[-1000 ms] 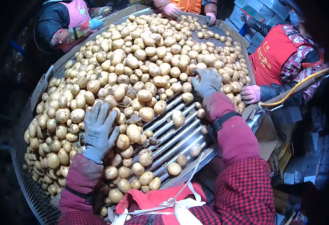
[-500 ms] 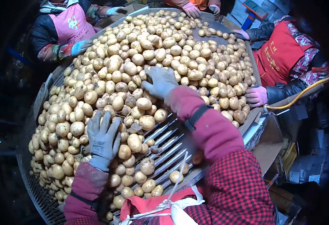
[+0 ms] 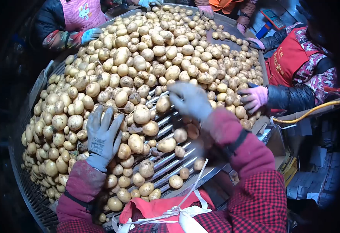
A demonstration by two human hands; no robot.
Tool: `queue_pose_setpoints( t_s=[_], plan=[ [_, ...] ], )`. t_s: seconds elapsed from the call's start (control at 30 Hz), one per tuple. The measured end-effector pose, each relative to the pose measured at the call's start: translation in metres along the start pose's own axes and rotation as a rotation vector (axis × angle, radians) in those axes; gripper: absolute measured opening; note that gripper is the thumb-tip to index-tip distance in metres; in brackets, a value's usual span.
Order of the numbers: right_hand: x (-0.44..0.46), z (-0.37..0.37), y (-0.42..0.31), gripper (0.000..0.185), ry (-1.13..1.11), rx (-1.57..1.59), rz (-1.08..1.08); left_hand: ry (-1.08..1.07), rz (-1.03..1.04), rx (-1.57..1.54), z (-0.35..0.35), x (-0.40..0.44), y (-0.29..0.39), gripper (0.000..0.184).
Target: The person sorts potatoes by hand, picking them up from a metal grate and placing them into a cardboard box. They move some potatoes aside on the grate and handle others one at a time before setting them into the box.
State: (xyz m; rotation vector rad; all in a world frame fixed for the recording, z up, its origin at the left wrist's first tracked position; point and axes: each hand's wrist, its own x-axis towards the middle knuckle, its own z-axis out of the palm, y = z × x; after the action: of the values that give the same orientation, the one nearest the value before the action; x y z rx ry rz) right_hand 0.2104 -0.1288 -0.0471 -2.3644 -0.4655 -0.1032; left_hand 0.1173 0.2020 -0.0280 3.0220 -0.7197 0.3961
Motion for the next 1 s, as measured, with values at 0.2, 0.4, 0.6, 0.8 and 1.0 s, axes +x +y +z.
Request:
queue_pose_setpoints(
  t_s=[0.2,0.4,0.6,0.8,1.0],
  plan=[
    [0.109,0.037,0.036,0.069,-0.152,-0.47,0.175,-0.008,-0.001,-0.015,0.003,0.001,-0.002,0.054],
    [0.116,0.027,0.023,0.065,-0.318,-0.486,0.287,0.022,-0.002,0.036,0.006,0.001,0.002,0.057],
    [0.074,0.03,0.009,0.067,-0.449,-0.549,0.186,0.046,0.011,0.043,0.009,0.002,0.002,0.054],
    [0.003,0.032,-0.025,0.05,-0.347,-0.397,0.14,0.051,0.007,0.056,0.012,0.001,0.001,0.054],
    [-0.059,0.023,-0.056,0.058,-0.36,-0.039,0.182,0.035,0.007,0.086,0.011,0.002,0.002,0.053]
  ],
)
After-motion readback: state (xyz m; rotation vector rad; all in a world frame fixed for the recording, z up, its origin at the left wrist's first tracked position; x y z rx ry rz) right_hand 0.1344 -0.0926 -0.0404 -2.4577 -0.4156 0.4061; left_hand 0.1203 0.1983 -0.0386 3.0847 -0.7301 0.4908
